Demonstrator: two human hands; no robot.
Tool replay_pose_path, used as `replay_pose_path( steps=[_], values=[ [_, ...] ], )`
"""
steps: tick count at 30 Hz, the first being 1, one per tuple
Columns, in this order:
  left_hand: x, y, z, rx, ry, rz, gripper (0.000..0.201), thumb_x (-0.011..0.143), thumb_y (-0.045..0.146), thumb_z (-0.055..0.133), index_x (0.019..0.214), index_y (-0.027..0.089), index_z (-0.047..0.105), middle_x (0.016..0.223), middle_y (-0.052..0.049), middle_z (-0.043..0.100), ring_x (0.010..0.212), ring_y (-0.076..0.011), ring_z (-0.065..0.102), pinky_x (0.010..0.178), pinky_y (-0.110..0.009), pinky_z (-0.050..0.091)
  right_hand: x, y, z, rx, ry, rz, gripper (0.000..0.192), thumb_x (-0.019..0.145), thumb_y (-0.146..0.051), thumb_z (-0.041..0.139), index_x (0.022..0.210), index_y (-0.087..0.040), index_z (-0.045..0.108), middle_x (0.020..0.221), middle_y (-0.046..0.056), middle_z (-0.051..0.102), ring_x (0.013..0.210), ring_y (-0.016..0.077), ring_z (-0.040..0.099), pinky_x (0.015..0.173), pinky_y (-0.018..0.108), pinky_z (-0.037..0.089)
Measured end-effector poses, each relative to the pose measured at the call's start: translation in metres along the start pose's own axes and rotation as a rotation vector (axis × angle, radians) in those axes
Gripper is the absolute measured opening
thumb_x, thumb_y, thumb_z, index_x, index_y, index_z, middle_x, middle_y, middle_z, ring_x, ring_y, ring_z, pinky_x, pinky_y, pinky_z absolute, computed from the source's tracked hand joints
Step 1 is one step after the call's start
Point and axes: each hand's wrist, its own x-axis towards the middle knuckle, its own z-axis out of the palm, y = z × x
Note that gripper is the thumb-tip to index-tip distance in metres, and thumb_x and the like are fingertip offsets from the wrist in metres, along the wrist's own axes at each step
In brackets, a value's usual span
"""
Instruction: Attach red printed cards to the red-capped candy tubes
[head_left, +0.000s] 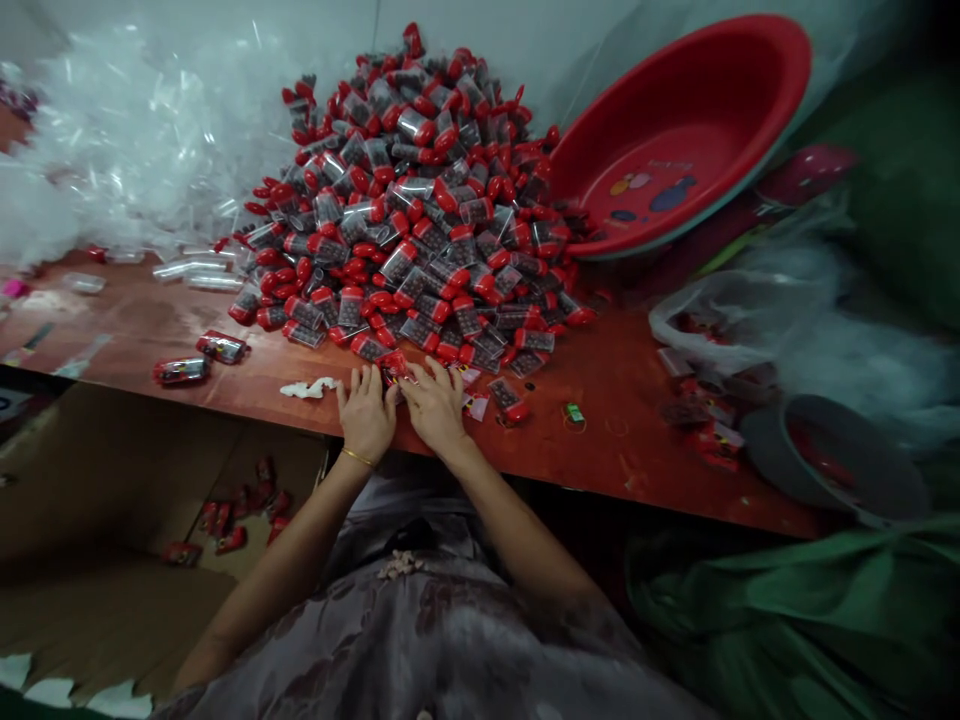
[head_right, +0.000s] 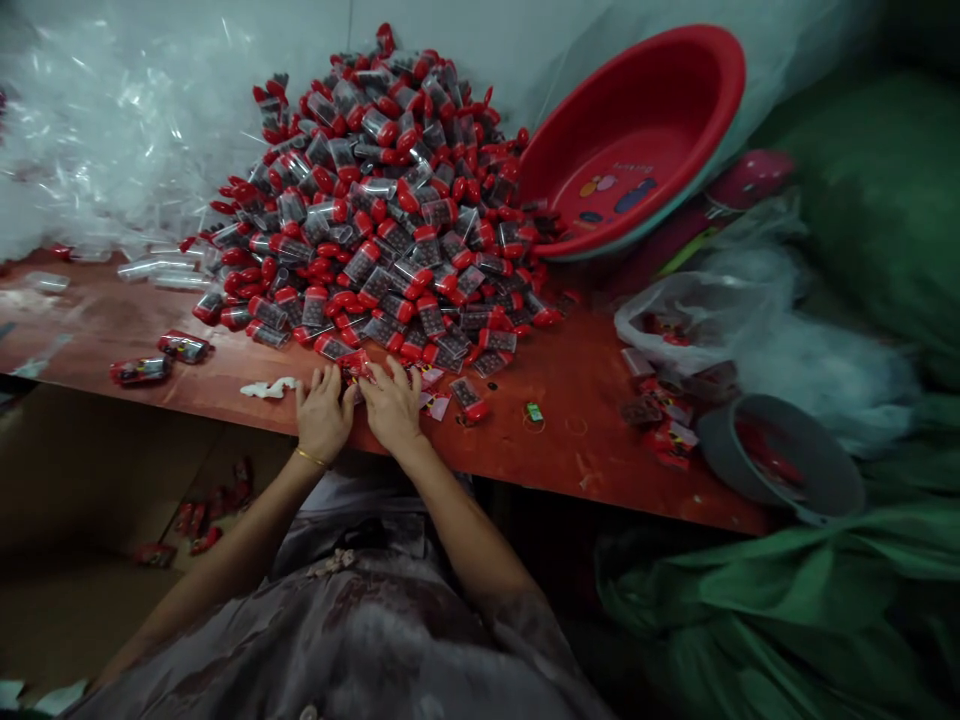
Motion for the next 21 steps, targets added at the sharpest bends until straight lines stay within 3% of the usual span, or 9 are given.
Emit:
replay_pose_path(
  steps=[4, 8, 10, 13, 15, 17, 19, 21],
  values=[
    [0.000, 0.009, -0.007, -0.168, 0.096, -0.033, 0.055, 0.088, 0.040, 0.041, 0.132, 0.006, 0.046, 0.138, -0.019, 0.045, 0.135, -0.0342, 0.028, 0.108, -0.056, 0.019, -0.005, 0.006, -0.011, -0.038, 0.108, 0.016, 0.026, 0.091, -0.028, 0.047, 0.110, -0.032, 0.065, 0.127, 0.002, 0.059, 0.125, 0.0247, 0.039, 0.103, 0.048, 0.020],
    [0.010, 0.014, -0.025, -0.530, 0.066, -0.056, 0.042, 0.082, 0.041, 0.054, 0.111, 0.014, 0.065, 0.119, -0.012, 0.063, 0.124, -0.0294, 0.047, 0.104, -0.046, 0.034, -0.017, 0.003, -0.027, 0.023, 0.217, -0.059, 0.027, 0.091, -0.027, 0.046, 0.110, -0.034, 0.064, 0.127, 0.002, 0.059, 0.126, 0.0240, 0.040, 0.105, 0.050, 0.018],
    [0.015, 0.019, -0.033, -0.764, 0.012, -0.127, 0.034, 0.078, 0.039, 0.059, 0.100, 0.016, 0.070, 0.102, -0.009, 0.071, 0.106, -0.0255, 0.060, 0.094, -0.039, 0.044, -0.022, -0.002, -0.033, 0.167, 0.248, -0.037, 0.029, 0.090, -0.029, 0.047, 0.116, -0.030, 0.060, 0.127, 0.004, 0.058, 0.125, 0.0235, 0.041, 0.106, 0.048, 0.021],
    [0.018, 0.029, -0.041, -1.040, -0.038, -0.288, 0.029, 0.073, 0.037, 0.064, 0.089, 0.015, 0.073, 0.085, -0.006, 0.073, 0.083, -0.0208, 0.066, 0.079, -0.032, 0.050, -0.024, -0.008, -0.037, 0.576, 0.246, 0.158, 0.045, 0.087, -0.038, 0.049, 0.128, -0.019, 0.050, 0.122, 0.011, 0.059, 0.111, 0.0215, 0.053, 0.096, 0.039, 0.040],
    [0.016, 0.036, -0.043, -1.119, -0.041, -0.341, 0.027, 0.067, 0.034, 0.069, 0.086, 0.015, 0.073, 0.084, -0.006, 0.073, 0.084, -0.0205, 0.065, 0.078, -0.030, 0.050, -0.023, -0.010, -0.037, 0.834, 0.165, 0.283, 0.041, 0.086, -0.043, 0.048, 0.116, -0.017, 0.058, 0.101, 0.009, 0.066, 0.088, 0.0186, 0.060, 0.079, 0.032, 0.049],
    [0.013, 0.041, -0.042, -1.116, -0.038, -0.331, 0.026, 0.064, 0.031, 0.072, 0.085, 0.016, 0.074, 0.086, -0.006, 0.073, 0.090, -0.0211, 0.064, 0.082, -0.029, 0.049, -0.022, -0.010, -0.038, 0.938, 0.093, 0.339, 0.032, 0.085, -0.045, 0.047, 0.087, -0.018, 0.065, 0.071, 0.002, 0.063, 0.067, 0.0149, 0.055, 0.065, 0.028, 0.048],
    [0.009, 0.047, -0.040, -1.099, -0.056, -0.312, 0.024, 0.065, 0.031, 0.072, 0.084, 0.016, 0.074, 0.086, -0.005, 0.072, 0.090, -0.0203, 0.064, 0.082, -0.029, 0.048, -0.022, -0.009, -0.039, 0.903, 0.115, 0.364, 0.036, 0.085, -0.046, 0.047, 0.063, -0.019, 0.058, 0.055, -0.002, 0.050, 0.055, 0.0120, 0.045, 0.056, 0.025, 0.044],
    [0.006, 0.051, -0.037, -1.140, -0.082, -0.337, 0.024, 0.065, 0.034, 0.072, 0.080, 0.016, 0.073, 0.079, -0.003, 0.071, 0.080, -0.0172, 0.063, 0.078, -0.027, 0.048, -0.023, -0.006, -0.040, 0.816, 0.196, 0.384, 0.040, 0.086, -0.045, 0.045, 0.055, -0.020, 0.049, 0.052, -0.003, 0.043, 0.051, 0.0108, 0.039, 0.053, 0.024, 0.040]
  ],
)
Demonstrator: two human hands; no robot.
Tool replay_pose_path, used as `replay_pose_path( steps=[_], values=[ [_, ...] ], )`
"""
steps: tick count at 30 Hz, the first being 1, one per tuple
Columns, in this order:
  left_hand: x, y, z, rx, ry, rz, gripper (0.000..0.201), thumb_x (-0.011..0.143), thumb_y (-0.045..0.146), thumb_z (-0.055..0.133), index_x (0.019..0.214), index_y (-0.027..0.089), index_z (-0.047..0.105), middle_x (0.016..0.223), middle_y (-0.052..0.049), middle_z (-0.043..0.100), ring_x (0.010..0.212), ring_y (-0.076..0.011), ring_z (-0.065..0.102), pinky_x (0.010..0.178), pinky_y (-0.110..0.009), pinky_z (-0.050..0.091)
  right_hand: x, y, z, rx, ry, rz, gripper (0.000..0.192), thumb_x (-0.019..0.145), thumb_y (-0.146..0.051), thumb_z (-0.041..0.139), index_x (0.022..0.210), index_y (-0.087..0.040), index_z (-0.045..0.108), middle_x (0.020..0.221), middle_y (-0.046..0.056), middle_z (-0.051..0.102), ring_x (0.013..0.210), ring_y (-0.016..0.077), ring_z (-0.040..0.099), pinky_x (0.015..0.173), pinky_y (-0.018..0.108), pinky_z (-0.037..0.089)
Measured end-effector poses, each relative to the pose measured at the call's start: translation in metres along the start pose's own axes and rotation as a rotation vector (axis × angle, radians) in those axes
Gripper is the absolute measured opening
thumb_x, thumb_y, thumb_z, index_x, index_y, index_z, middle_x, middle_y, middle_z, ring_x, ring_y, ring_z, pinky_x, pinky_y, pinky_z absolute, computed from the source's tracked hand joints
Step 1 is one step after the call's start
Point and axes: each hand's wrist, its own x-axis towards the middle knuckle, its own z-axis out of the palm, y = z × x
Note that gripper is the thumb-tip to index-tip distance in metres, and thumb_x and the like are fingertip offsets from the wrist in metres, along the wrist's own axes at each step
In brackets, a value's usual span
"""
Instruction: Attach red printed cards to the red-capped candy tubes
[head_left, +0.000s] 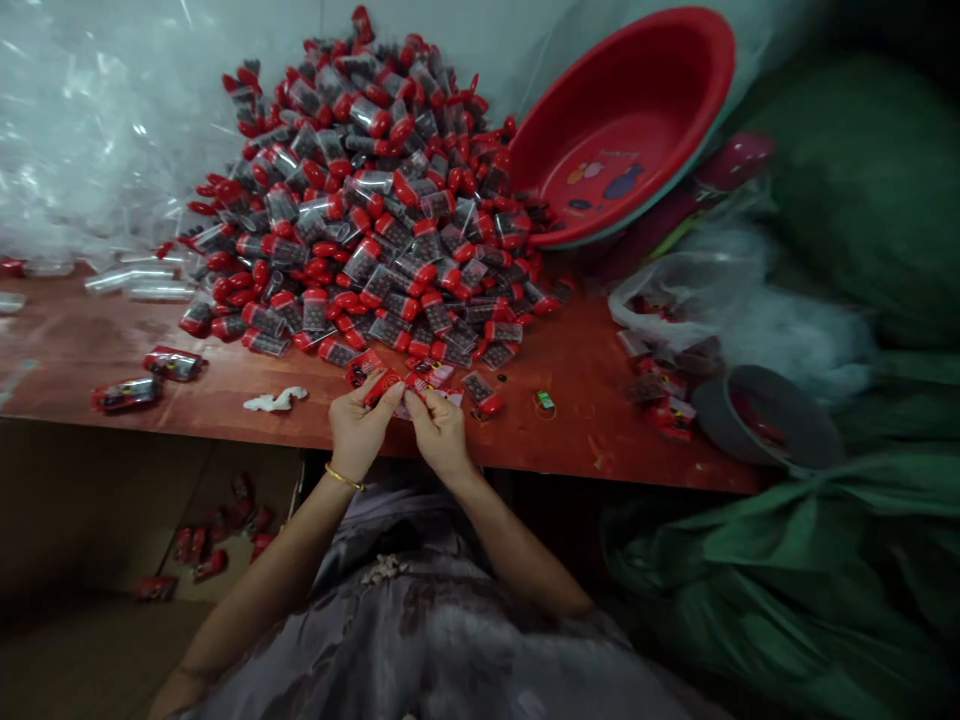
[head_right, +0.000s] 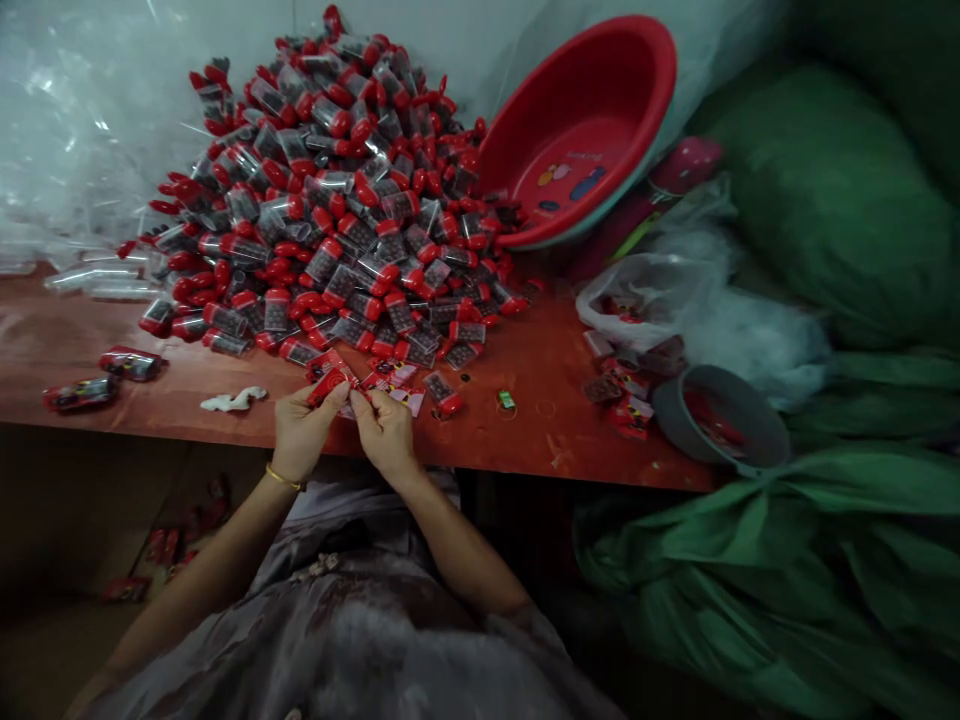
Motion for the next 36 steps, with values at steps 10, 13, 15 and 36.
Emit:
replay_pose_path(
  steps=[10, 13, 15, 36],
  values=[
    [-0.004, 0.009, 0.009, -0.341, -0.077, -0.449, 0.037, 0.040, 0.035, 0.085, 0.060, 0.012, 0.063, 0.057, 0.002, 0.063, 0.051, -0.0075, 0.055, 0.055, -0.020, 0.045, -0.005, 0.009, -0.013, -0.131, 0.024, -0.101, 0.033, 0.092, -0.035, 0.038, 0.068, -0.019, 0.054, 0.063, 0.001, 0.055, 0.061, 0.0133, 0.050, 0.061, 0.026, 0.043],
    [0.002, 0.012, 0.006, -0.349, -0.050, -0.487, 0.037, 0.038, 0.032, 0.086, 0.058, 0.013, 0.061, 0.059, 0.001, 0.063, 0.054, -0.0081, 0.057, 0.056, -0.020, 0.046, 0.008, 0.016, -0.044, -0.245, -0.080, -0.255, 0.032, 0.093, -0.026, 0.033, 0.081, -0.018, 0.061, 0.075, 0.004, 0.062, 0.073, 0.0155, 0.054, 0.070, 0.028, 0.046],
    [0.004, 0.013, 0.005, -0.355, -0.055, -0.527, 0.037, 0.039, 0.029, 0.086, 0.061, 0.013, 0.061, 0.063, 0.001, 0.064, 0.055, -0.0085, 0.058, 0.057, -0.020, 0.048, 0.023, 0.025, -0.075, -0.419, -0.175, -0.368, 0.028, 0.088, -0.016, 0.039, 0.104, -0.017, 0.062, 0.099, 0.007, 0.065, 0.095, 0.0185, 0.054, 0.085, 0.033, 0.044],
    [-0.003, 0.014, 0.013, -0.357, -0.162, -0.616, 0.044, 0.037, 0.039, 0.086, 0.060, 0.013, 0.059, 0.057, 0.002, 0.059, 0.052, -0.0072, 0.054, 0.056, -0.022, 0.047, -0.029, 0.030, -0.122, 0.064, -0.402, 0.145, 0.033, 0.091, -0.044, 0.039, 0.100, -0.017, 0.055, 0.075, 0.003, 0.067, 0.051, 0.0114, 0.062, 0.053, 0.025, 0.049]
  ],
)
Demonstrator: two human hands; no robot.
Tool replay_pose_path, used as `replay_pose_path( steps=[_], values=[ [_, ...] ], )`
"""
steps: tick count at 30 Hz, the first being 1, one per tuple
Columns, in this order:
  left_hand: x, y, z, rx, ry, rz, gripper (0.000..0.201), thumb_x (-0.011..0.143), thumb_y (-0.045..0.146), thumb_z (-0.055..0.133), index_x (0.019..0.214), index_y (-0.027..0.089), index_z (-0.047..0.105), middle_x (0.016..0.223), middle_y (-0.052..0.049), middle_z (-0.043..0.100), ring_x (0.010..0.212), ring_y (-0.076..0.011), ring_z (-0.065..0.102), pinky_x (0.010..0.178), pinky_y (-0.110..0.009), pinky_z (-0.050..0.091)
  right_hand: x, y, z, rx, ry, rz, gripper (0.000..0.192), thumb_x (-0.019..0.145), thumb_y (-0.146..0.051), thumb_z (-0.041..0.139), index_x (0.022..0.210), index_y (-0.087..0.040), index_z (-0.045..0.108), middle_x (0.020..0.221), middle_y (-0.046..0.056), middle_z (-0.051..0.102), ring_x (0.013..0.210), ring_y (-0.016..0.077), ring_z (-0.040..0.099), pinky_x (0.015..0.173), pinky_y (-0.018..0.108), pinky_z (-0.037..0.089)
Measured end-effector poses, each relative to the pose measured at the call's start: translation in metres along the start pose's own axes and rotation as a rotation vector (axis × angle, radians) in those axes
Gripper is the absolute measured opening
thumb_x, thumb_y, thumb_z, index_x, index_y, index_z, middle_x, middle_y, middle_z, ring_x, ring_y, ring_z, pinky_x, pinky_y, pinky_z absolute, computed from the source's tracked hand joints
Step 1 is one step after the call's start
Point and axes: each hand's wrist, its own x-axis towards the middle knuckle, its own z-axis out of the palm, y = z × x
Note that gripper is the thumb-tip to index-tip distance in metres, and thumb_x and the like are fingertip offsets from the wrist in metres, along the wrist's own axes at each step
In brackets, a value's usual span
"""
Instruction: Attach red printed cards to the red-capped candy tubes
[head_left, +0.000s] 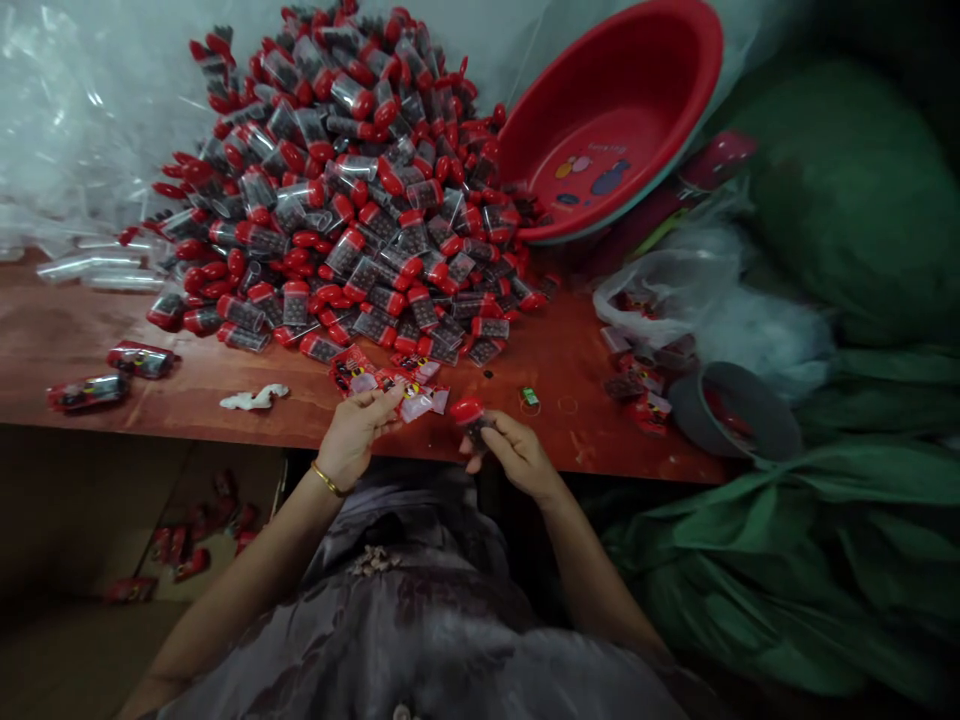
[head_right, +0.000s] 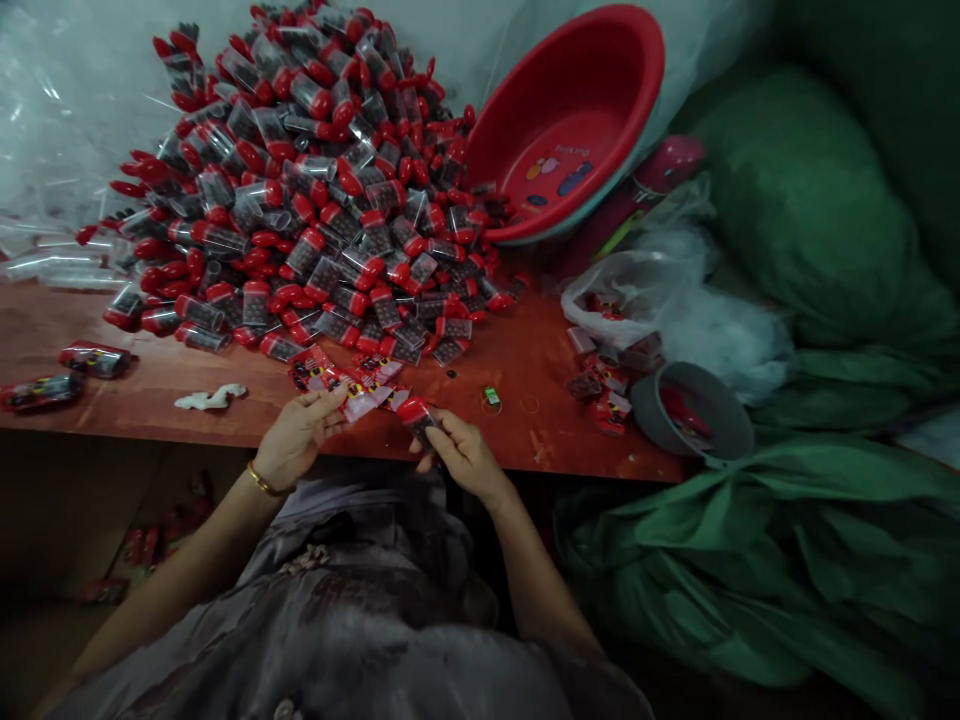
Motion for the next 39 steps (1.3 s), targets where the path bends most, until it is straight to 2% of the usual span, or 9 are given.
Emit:
replay_pose_path(
  steps=[4, 9, 15, 19, 23, 27, 32, 35, 39],
  values=[
    [-0.003, -0.001, 0.003, 0.007, -0.035, -0.010, 0.042, 0.040, 0.041, 0.085, 0.057, 0.013, 0.058, 0.059, 0.002, 0.060, 0.056, -0.0089, 0.057, 0.057, -0.022, 0.047, -0.008, -0.020, 0.018, 0.269, -0.051, 0.164, 0.038, 0.081, -0.054, 0.052, 0.087, -0.017, 0.057, 0.056, -0.003, 0.059, 0.036, 0.0075, 0.051, 0.036, 0.018, 0.037],
    [-0.009, 0.002, 0.004, 0.032, -0.054, 0.013, 0.044, 0.037, 0.042, 0.085, 0.049, 0.013, 0.054, 0.056, 0.002, 0.058, 0.054, -0.0077, 0.053, 0.054, -0.020, 0.044, 0.000, -0.028, 0.029, 0.322, -0.025, 0.248, 0.040, 0.077, -0.056, 0.055, 0.077, -0.016, 0.058, 0.043, -0.007, 0.050, 0.028, 0.0043, 0.039, 0.028, 0.014, 0.027],
    [-0.011, 0.003, 0.000, 0.086, -0.020, 0.130, 0.040, 0.040, 0.042, 0.084, 0.047, 0.014, 0.056, 0.052, 0.003, 0.056, 0.052, -0.0065, 0.049, 0.055, -0.020, 0.041, 0.008, -0.031, 0.036, 0.352, -0.013, 0.289, 0.040, 0.075, -0.057, 0.055, 0.075, -0.017, 0.058, 0.037, -0.008, 0.043, 0.032, 0.0080, 0.047, 0.026, 0.013, 0.023],
    [-0.010, 0.000, 0.000, 0.117, -0.061, 0.151, 0.040, 0.043, 0.046, 0.082, 0.049, 0.014, 0.059, 0.053, 0.003, 0.057, 0.052, -0.0071, 0.049, 0.058, -0.022, 0.043, 0.009, -0.030, 0.039, 0.303, 0.039, 0.279, 0.039, 0.076, -0.055, 0.054, 0.079, -0.017, 0.059, 0.039, -0.008, 0.044, 0.032, 0.0063, 0.044, 0.027, 0.013, 0.025],
    [-0.008, -0.002, -0.001, 0.126, -0.100, 0.137, 0.040, 0.048, 0.047, 0.080, 0.050, 0.014, 0.059, 0.051, 0.004, 0.055, 0.050, -0.0063, 0.047, 0.058, -0.022, 0.044, 0.009, -0.026, 0.041, 0.281, 0.023, 0.277, 0.038, 0.077, -0.055, 0.054, 0.077, -0.017, 0.058, 0.040, -0.008, 0.045, 0.030, 0.0052, 0.041, 0.028, 0.013, 0.024],
    [-0.008, -0.004, -0.001, 0.174, -0.135, 0.153, 0.036, 0.052, 0.045, 0.080, 0.053, 0.013, 0.062, 0.055, 0.003, 0.059, 0.055, -0.0076, 0.051, 0.061, -0.022, 0.045, 0.009, -0.021, 0.042, 0.308, 0.043, 0.267, 0.039, 0.076, -0.055, 0.053, 0.075, -0.017, 0.057, 0.040, -0.008, 0.044, 0.032, 0.0060, 0.043, 0.028, 0.013, 0.024],
    [-0.009, -0.005, 0.004, 0.122, -0.172, 0.135, 0.035, 0.045, 0.033, 0.085, 0.071, 0.013, 0.071, 0.070, -0.001, 0.070, 0.063, -0.0116, 0.058, 0.067, -0.026, 0.048, 0.012, -0.018, 0.041, 0.329, 0.072, 0.244, 0.038, 0.077, -0.055, 0.053, 0.079, -0.017, 0.057, 0.041, -0.008, 0.044, 0.032, 0.0064, 0.043, 0.028, 0.014, 0.023],
    [-0.007, -0.009, 0.005, 0.104, -0.153, 0.101, 0.037, 0.042, 0.029, 0.086, 0.072, 0.013, 0.071, 0.071, -0.002, 0.071, 0.064, -0.0127, 0.060, 0.069, -0.027, 0.049, 0.013, -0.019, 0.043, 0.312, 0.083, 0.226, 0.038, 0.078, -0.056, 0.052, 0.078, -0.018, 0.057, 0.041, -0.008, 0.043, 0.031, 0.0055, 0.039, 0.029, 0.015, 0.022],
    [-0.007, -0.022, 0.006, 0.117, -0.131, 0.078, 0.036, 0.042, 0.029, 0.086, 0.069, 0.012, 0.069, 0.062, 0.000, 0.068, 0.055, -0.0096, 0.057, 0.059, -0.023, 0.046, 0.017, -0.022, 0.053, 0.244, 0.220, 0.138, 0.036, 0.082, -0.053, 0.049, 0.074, -0.018, 0.055, 0.044, -0.008, 0.042, 0.034, 0.0048, 0.036, 0.033, 0.017, 0.025]
  ],
)
